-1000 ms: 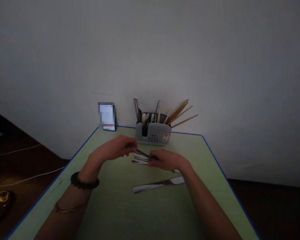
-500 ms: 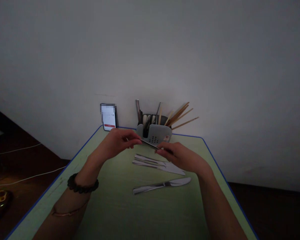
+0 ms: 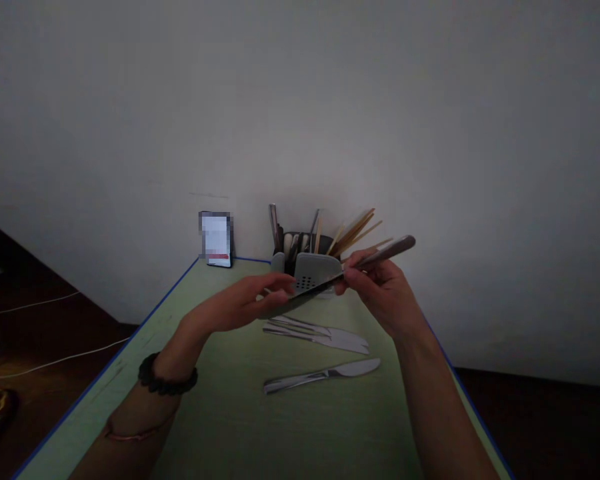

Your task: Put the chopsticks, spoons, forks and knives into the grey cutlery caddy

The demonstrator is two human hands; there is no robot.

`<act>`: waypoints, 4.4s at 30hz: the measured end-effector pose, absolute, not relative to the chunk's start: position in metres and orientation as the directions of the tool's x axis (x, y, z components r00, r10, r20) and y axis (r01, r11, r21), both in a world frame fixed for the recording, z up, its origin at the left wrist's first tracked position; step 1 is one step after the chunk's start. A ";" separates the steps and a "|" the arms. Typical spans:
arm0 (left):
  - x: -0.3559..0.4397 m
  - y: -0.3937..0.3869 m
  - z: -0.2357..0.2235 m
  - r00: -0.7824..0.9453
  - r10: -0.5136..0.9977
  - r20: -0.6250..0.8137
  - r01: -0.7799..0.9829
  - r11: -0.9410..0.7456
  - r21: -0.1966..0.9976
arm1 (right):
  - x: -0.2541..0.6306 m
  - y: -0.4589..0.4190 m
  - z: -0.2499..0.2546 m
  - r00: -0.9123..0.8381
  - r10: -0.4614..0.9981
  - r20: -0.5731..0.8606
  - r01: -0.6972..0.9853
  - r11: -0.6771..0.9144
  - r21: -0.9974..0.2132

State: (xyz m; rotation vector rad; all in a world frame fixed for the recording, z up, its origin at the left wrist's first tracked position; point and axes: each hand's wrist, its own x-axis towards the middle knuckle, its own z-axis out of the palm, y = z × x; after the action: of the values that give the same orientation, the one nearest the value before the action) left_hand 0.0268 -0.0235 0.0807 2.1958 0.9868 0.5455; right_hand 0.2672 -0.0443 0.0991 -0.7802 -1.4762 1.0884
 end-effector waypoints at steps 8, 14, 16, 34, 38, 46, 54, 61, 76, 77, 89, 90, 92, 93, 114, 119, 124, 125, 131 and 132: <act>0.024 -0.026 0.085 0.732 0.680 0.047 0.451 -0.536 0.714 | 0.267 -0.047 0.103 -0.160 0.956 0.245 -0.093 0.232 -0.968; 0.029 -0.024 0.080 0.751 0.660 0.022 0.486 -0.575 0.658 | 0.266 -0.054 0.110 -0.087 0.972 0.218 0.038 0.222 -0.974; 0.032 -0.025 0.078 0.772 0.635 0.004 0.474 -0.580 0.663 | 0.261 -0.055 0.111 -0.055 0.962 0.268 0.049 0.271 -0.961; 0.025 -0.020 0.076 0.720 0.694 0.013 0.550 -0.581 0.600 | 0.261 -0.052 0.112 0.116 0.951 0.286 -0.087 0.297 -0.951; 0.028 -0.021 0.076 0.708 0.704 0.060 0.533 -0.588 0.608 | 0.258 -0.053 0.114 0.173 0.898 0.405 -0.062 0.420 -0.905; 0.036 -0.006 0.060 0.492 0.740 0.459 0.605 -0.669 0.431 | 0.254 -0.058 0.158 0.300 0.606 0.737 0.241 0.700 -0.673; 0.040 0.013 0.024 0.382 0.758 0.528 0.699 -0.611 0.372 | 0.227 0.015 0.198 0.047 0.627 0.777 0.324 0.727 -0.606; 0.044 0.013 0.021 0.351 0.765 0.541 0.717 -0.591 0.371 | 0.209 0.068 0.175 -0.299 0.758 0.580 0.511 0.641 -0.573; 0.043 0.011 0.023 0.364 0.779 0.510 0.719 -0.583 0.378 | 0.206 0.092 0.174 -0.438 0.868 0.234 0.889 0.457 -0.029; 0.043 0.011 0.023 0.365 0.780 0.507 0.721 -0.582 0.376 | 0.206 0.092 0.176 -0.427 0.874 0.231 0.897 0.441 -0.013; 0.043 0.012 0.019 0.374 0.779 0.503 0.719 -0.586 0.373 | 0.212 0.092 0.168 -0.387 0.921 0.053 0.913 0.374 0.163; 0.043 0.012 0.019 0.377 0.779 0.501 0.718 -0.587 0.373 | 0.213 0.093 0.164 -0.390 0.919 0.060 0.912 0.376 0.165; 0.043 0.011 0.020 0.376 0.785 0.493 0.722 -0.581 0.376 | 0.214 0.094 0.158 -0.397 0.914 0.082 0.910 0.381 0.166; 0.043 0.011 0.020 0.375 0.790 0.485 0.724 -0.576 0.379 | 0.215 0.094 0.156 -0.403 0.911 0.091 0.908 0.385 0.167; 0.018 -0.004 0.033 0.448 0.874 0.187 0.801 -0.486 0.349 | 0.264 -0.036 0.061 -0.414 0.867 -0.276 0.885 0.312 -0.346; 0.018 -0.009 0.037 0.498 0.857 -0.130 0.835 -0.434 0.339 | 0.257 -0.025 0.035 -0.363 0.834 -0.415 0.927 0.276 -0.255; 0.031 -0.010 0.033 0.533 0.770 -0.350 0.841 -0.438 0.318 | 0.256 -0.025 0.030 -0.407 0.792 -0.455 0.911 0.312 -0.271; 0.034 -0.010 0.031 0.540 0.759 -0.364 0.838 -0.447 0.312 | 0.256 -0.027 0.030 -0.416 0.786 -0.458 0.907 0.321 -0.272; 0.043 -0.007 0.018 0.527 0.763 -0.374 0.850 -0.458 0.262 | 0.237 -0.044 0.027 -0.405 0.815 -0.415 0.914 0.368 -0.169; 0.043 -0.006 0.016 0.522 0.768 -0.370 0.853 -0.457 0.253 | 0.233 -0.046 0.026 -0.397 0.820 -0.412 0.917 0.371 -0.146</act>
State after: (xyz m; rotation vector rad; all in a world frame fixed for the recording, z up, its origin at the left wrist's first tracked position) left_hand 0.0426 -0.0058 0.0159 2.3607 1.3322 -0.2841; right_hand 0.2329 -0.0464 0.0263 -1.8334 -2.8150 0.6147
